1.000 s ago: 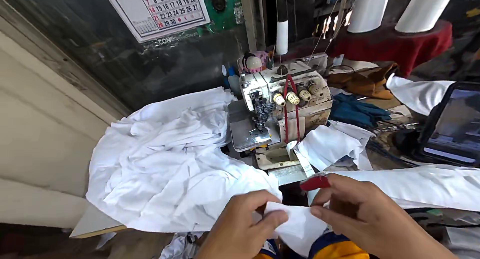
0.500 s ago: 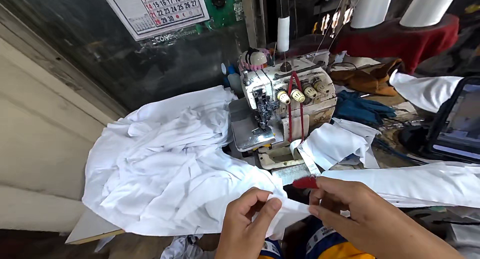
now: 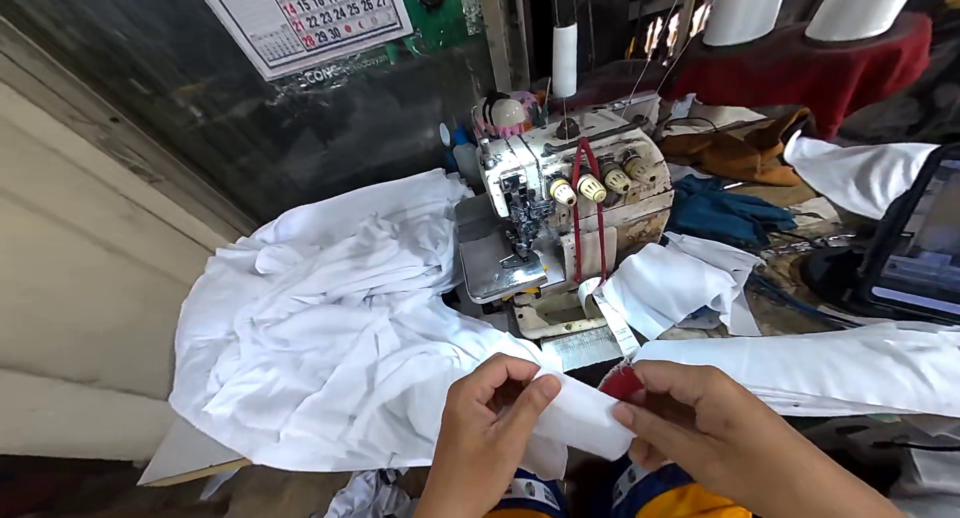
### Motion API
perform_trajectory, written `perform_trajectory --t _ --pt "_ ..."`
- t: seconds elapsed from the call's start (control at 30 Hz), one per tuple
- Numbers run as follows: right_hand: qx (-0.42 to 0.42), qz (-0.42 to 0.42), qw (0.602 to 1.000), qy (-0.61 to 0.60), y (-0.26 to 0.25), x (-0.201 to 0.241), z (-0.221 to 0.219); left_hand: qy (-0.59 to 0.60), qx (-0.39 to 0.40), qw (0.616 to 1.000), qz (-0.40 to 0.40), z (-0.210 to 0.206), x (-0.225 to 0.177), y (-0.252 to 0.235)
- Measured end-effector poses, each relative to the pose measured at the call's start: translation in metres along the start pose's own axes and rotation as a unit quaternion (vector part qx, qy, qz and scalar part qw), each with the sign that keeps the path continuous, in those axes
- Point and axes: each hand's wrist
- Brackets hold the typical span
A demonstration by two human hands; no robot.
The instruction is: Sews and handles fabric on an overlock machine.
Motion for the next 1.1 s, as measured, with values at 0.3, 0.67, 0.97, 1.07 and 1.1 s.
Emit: perform_trajectory --t 0.3,0.67,0.97,1.07,1.1 --pt "0.012 -0.015 1.0 -0.016 -0.006 -0.014 0.007 -0.01 -0.032 0.999 0.026 -0.01 0.004 -0.001" --pt "-0.096 0.031 0.995 -0.02 -0.091 0.012 0.019 -0.321 -0.017 0.941 -0.103 0.054 -0.027 -0.112" --pt "-0.123 -0.024 0.978 -0.164 -0.104 -0.013 -0.002 -0.485 -0.056 0.87 -0.068 0.037 0.01 -0.128" --pt "-0.136 -0.024 0.977 -0.165 -0.102 -0.009 -0.003 -0.486 -0.065 0.866 -0.095 0.028 0.02 -0.113" --pt "-0.144 -0.025 0.977 -0.158 -0.105 -0.009 -0.002 -0.485 -0.073 0.866 -0.099 0.031 0.022 -0.112"
Point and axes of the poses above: each hand's wrist, its own y-axis away from the middle knuckle, its own z-axis out of the back of the hand, x = y × z, and after that the axes turned 9 degrees about x, right-handed
